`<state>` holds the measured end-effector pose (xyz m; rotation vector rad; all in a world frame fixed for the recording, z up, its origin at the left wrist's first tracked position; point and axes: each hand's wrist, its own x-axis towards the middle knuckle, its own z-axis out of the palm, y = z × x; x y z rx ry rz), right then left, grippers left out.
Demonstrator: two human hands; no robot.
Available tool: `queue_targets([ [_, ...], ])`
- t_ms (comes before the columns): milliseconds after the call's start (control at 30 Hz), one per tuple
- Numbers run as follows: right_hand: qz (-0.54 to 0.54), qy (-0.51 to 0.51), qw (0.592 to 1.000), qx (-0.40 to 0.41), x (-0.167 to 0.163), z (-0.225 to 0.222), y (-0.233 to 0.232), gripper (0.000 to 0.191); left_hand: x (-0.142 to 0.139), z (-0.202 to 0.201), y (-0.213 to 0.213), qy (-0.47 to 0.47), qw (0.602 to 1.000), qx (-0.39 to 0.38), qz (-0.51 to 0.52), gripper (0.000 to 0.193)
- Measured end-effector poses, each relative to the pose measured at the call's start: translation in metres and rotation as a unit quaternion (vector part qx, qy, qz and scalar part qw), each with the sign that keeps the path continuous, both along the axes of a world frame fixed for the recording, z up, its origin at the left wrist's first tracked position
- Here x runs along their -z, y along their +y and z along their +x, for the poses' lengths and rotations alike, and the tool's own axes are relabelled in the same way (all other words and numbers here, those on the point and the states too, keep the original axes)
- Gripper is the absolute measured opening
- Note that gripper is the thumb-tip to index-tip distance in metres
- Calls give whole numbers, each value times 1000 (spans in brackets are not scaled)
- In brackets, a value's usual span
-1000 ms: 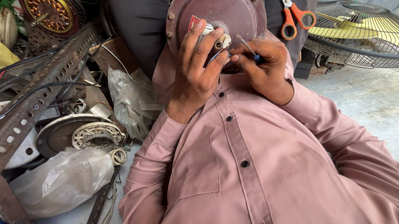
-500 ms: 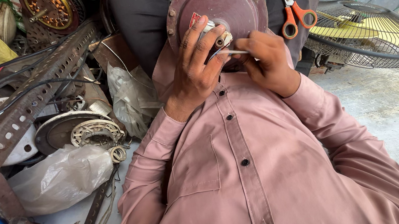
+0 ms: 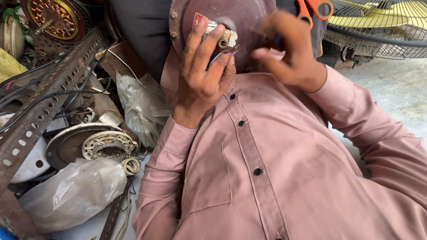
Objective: The person connects a capacitor to a ceiling fan motor in their lap using a screwdriver. They use wire cutters to strip wires and secure the connections into a terminal block on the motor housing.
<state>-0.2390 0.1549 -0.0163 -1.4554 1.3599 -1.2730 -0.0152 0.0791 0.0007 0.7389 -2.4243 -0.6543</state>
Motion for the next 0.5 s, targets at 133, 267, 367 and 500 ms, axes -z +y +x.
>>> queue_targets([
  [133, 90, -299, 950, 18, 21, -16, 18, 15, 7, -6, 5, 9, 999, -29, -40, 19],
  [267, 100, -210, 972, 29, 40, -41, 32, 17, 13, -17, 12, 17, 996, -56, -73, 23],
  [367, 42, -135, 989, 38, 53, -58, 40, 20, 19, -23, 17, 3, 995, -76, -69, 27],
  [500, 47, -172, 984, 2, 66, -63, 53, 15, 29, -25, 24, -19, 990, -87, -113, 29],
])
